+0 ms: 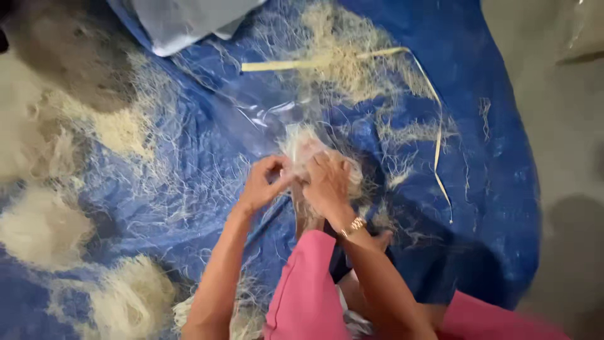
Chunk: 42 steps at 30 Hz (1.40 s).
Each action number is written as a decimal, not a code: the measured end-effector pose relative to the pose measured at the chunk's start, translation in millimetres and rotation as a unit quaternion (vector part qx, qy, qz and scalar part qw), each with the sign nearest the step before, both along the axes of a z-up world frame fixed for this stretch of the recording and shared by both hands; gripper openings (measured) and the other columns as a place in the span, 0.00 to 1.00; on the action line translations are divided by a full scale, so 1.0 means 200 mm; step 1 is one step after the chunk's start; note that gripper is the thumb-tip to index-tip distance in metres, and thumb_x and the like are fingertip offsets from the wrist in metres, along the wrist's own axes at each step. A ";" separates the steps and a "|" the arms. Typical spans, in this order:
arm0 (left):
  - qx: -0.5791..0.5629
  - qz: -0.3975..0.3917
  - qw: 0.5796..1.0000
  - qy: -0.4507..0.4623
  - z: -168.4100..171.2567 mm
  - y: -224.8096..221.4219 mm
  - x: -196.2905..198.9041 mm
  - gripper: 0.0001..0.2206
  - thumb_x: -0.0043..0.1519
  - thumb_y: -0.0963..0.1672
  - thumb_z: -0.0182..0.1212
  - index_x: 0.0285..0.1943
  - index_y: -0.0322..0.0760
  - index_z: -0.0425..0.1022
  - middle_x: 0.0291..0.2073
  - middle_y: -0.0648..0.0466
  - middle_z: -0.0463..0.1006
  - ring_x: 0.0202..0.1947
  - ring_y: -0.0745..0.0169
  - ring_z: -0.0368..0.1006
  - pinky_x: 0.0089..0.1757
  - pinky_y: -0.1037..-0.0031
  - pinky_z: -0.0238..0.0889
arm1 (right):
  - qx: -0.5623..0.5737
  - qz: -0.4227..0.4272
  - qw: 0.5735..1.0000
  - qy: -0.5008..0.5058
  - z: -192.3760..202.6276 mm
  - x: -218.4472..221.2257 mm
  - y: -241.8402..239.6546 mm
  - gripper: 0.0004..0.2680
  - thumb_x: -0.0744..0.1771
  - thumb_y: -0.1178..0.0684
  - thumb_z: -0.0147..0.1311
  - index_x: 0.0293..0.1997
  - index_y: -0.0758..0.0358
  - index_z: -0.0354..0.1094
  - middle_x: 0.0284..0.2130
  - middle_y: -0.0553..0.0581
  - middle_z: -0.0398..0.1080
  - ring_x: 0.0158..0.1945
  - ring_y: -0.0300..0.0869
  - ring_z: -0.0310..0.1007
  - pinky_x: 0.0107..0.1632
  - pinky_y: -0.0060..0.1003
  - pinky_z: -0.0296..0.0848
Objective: The person places bundles of dried noodles into clear plastic bags by hand while sitting on a floor mat.
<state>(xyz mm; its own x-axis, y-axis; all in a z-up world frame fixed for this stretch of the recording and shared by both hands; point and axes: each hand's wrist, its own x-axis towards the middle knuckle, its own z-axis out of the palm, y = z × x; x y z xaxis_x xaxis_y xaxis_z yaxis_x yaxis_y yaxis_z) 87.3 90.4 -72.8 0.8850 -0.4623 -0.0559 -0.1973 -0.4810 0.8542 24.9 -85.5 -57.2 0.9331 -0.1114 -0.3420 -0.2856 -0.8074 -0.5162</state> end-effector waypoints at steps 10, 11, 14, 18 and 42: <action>0.168 -0.023 0.959 -0.227 -0.21 -0.05 -0.14 0.08 0.53 0.41 0.65 0.25 0.40 0.69 0.21 0.49 0.70 0.30 0.46 0.71 0.43 0.60 0.66 | -0.043 0.024 0.996 0.070 0.19 0.12 0.01 0.14 0.61 0.48 0.57 0.45 0.64 0.71 0.45 0.64 0.68 0.48 0.59 0.58 0.46 0.55 0.57; 0.151 0.013 0.958 -0.245 -0.23 -0.03 -0.16 0.08 0.55 0.41 0.66 0.26 0.39 0.70 0.22 0.49 0.71 0.32 0.46 0.72 0.48 0.62 0.68 | -0.027 0.015 0.997 0.066 0.29 0.15 0.01 0.14 0.60 0.50 0.58 0.46 0.64 0.72 0.44 0.64 0.70 0.48 0.60 0.59 0.45 0.55 0.58; 0.141 0.032 0.974 -0.174 -0.18 -0.01 -0.11 0.04 0.53 0.41 0.67 0.31 0.44 0.76 0.25 0.55 0.75 0.33 0.53 0.76 0.41 0.65 0.70 | -0.022 0.004 0.999 -0.050 0.06 0.04 0.00 0.15 0.55 0.47 0.63 0.41 0.61 0.74 0.41 0.63 0.73 0.48 0.59 0.66 0.49 0.58 0.65; 0.223 0.041 0.954 -0.195 -0.24 -0.06 -0.15 0.04 0.54 0.44 0.65 0.33 0.45 0.75 0.28 0.54 0.73 0.34 0.53 0.74 0.39 0.66 0.70 | 0.056 -0.033 0.992 -0.106 0.00 0.03 -0.02 0.17 0.58 0.49 0.63 0.47 0.67 0.73 0.47 0.68 0.72 0.52 0.63 0.68 0.53 0.59 0.68; -0.065 0.106 0.991 0.056 -0.11 -0.01 -0.20 0.06 0.57 0.42 0.70 0.33 0.39 0.77 0.26 0.49 0.77 0.32 0.51 0.74 0.40 0.64 0.66 | 0.036 -0.101 0.992 -0.060 -0.17 -0.27 -0.02 0.49 0.50 0.47 0.74 0.78 0.50 0.39 0.68 0.72 0.49 0.62 0.72 0.59 0.50 0.67 0.66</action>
<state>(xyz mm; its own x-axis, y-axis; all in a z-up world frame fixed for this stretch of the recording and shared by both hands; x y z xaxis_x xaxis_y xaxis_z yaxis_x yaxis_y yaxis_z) 47.9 89.3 -95.3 0.9544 -0.2769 -0.1113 -0.0045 -0.3864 0.9223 -28.5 -90.0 -90.6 0.9285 -0.2805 -0.2431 -0.3712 -0.7001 -0.6100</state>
